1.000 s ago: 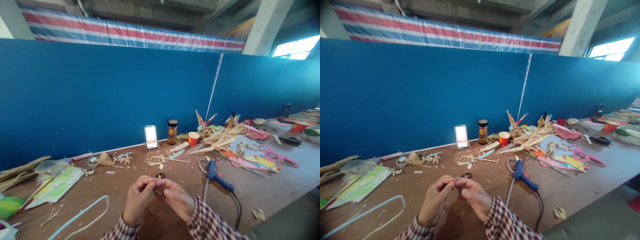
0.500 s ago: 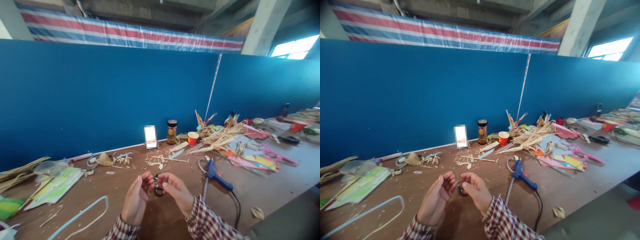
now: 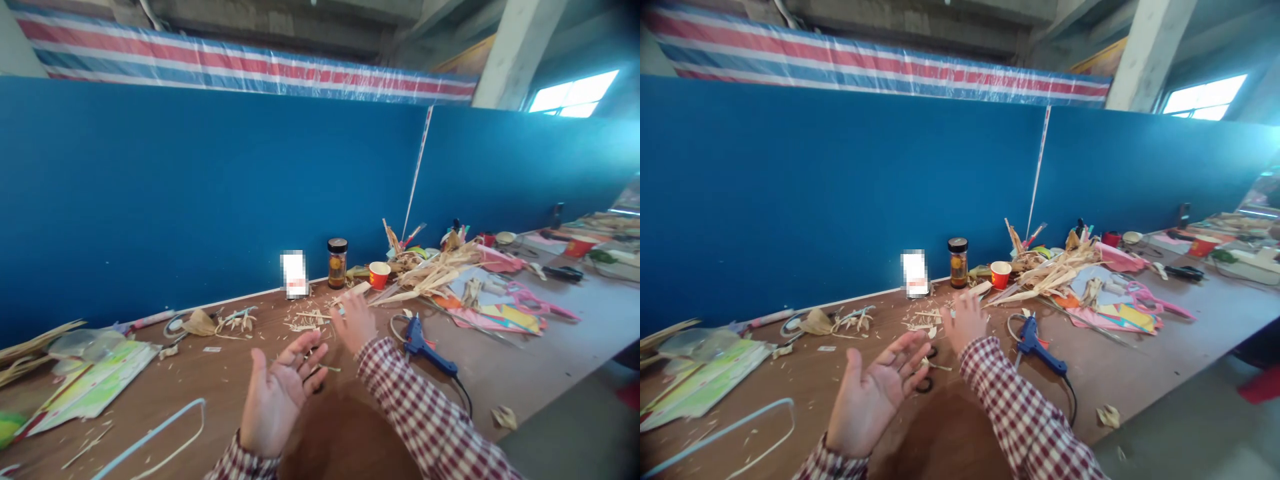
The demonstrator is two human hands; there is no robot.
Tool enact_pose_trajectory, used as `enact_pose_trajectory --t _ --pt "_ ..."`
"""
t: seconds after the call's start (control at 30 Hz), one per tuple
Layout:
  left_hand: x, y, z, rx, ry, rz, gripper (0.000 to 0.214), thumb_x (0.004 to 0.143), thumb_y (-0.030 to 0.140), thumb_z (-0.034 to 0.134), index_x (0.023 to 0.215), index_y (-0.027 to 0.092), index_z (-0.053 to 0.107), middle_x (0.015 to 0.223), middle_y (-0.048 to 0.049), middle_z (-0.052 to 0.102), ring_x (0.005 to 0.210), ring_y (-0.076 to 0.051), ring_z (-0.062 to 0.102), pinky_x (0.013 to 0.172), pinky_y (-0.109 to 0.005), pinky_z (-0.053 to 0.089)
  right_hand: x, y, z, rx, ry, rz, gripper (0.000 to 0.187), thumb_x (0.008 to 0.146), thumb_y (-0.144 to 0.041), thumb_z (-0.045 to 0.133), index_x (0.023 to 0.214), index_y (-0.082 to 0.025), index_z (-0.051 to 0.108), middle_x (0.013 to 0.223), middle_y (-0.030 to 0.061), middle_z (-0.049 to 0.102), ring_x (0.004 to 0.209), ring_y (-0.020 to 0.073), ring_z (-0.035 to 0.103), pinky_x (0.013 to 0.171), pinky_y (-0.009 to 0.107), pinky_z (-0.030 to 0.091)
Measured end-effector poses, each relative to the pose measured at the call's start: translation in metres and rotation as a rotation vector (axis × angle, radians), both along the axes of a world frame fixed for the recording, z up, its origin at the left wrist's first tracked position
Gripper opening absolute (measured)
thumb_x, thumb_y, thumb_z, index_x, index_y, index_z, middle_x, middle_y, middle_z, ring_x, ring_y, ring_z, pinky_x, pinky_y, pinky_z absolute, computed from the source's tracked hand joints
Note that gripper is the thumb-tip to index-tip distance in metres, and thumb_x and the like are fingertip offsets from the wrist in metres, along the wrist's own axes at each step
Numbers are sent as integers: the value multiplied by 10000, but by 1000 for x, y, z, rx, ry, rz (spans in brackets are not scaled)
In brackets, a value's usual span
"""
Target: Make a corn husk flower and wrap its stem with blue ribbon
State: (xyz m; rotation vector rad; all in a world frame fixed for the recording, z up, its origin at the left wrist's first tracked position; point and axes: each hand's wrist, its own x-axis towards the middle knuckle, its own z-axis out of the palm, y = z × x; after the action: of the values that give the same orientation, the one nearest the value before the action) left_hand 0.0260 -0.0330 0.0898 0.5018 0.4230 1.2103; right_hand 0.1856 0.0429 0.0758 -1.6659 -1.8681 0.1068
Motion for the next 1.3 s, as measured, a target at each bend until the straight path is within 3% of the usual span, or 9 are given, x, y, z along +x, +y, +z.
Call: enact_pose_trajectory --t 0.07,0.23,0.4,0.57,0.73,0.87,1.0,1.13,1.3 --pt "-8 2 -1 8 53 138 632 809 583 289 1212 144 500 1335 -136 418 1211 -280 381 933 -418 383 2 -2 8 59 39 -84 489 868 -369 351 1277 -107 400 1351 176 352 1266 318 262 971 532 260" --pt "-14 3 -2 -71 39 87 615 810 570 309 1195 135 513 1270 -150 486 1135 -258 469 889 -386 430 -19 -31 6 207 -144 651 490 820 -415 447 1292 -316 357 1342 6 393 1260 241 271 1011 447 253" --pt "-26 2 -7 -34 92 304 493 828 493 362 1124 151 560 1243 -130 508 796 -156 617 630 -259 521 -7 -12 -14 71 69 204 351 860 -282 385 1184 -170 461 1114 116 549 1030 226 487 865 384 392" --pt "-36 11 -37 -254 323 578 270 856 323 399 976 171 588 924 -50 623 582 -74 582 475 -176 471 5 -16 -35 -203 -66 300 158 692 -332 626 772 -197 610 767 26 586 709 175 556 617 274 417" --pt "-28 15 -52 -288 394 677 189 822 281 462 922 174 581 787 -8 621 498 -50 526 448 -158 421 -3 -25 -52 -349 -174 254 109 663 -271 658 737 -202 618 785 38 582 707 177 556 596 269 382" --pt "-19 13 -56 -182 496 684 305 733 376 577 950 162 585 783 -29 635 524 -74 520 461 -175 406 -2 -20 -56 -330 -65 245 43 725 -187 568 697 -183 601 748 30 577 672 154 537 595 267 366" --pt "-12 14 -63 -99 632 663 337 688 398 625 926 160 612 793 -37 638 552 -88 515 495 -193 416 -7 -18 -52 -374 378 369 113 776 -243 512 708 -163 555 616 -14 510 569 106 466 543 228 353" --pt "-6 17 -65 -32 757 480 338 650 368 671 912 155 670 694 -23 637 567 -109 518 508 -201 414 -21 -22 -46 -584 823 516 225 767 -380 528 723 -159 512 553 -54 436 463 69 392 459 200 335" --pt "-4 20 -63 27 675 331 287 649 346 678 863 158 707 779 -51 671 685 -143 563 592 -224 438 -34 -25 -44 -693 1039 562 358 665 -490 617 682 -151 505 530 -59 447 452 58 396 443 192 328"
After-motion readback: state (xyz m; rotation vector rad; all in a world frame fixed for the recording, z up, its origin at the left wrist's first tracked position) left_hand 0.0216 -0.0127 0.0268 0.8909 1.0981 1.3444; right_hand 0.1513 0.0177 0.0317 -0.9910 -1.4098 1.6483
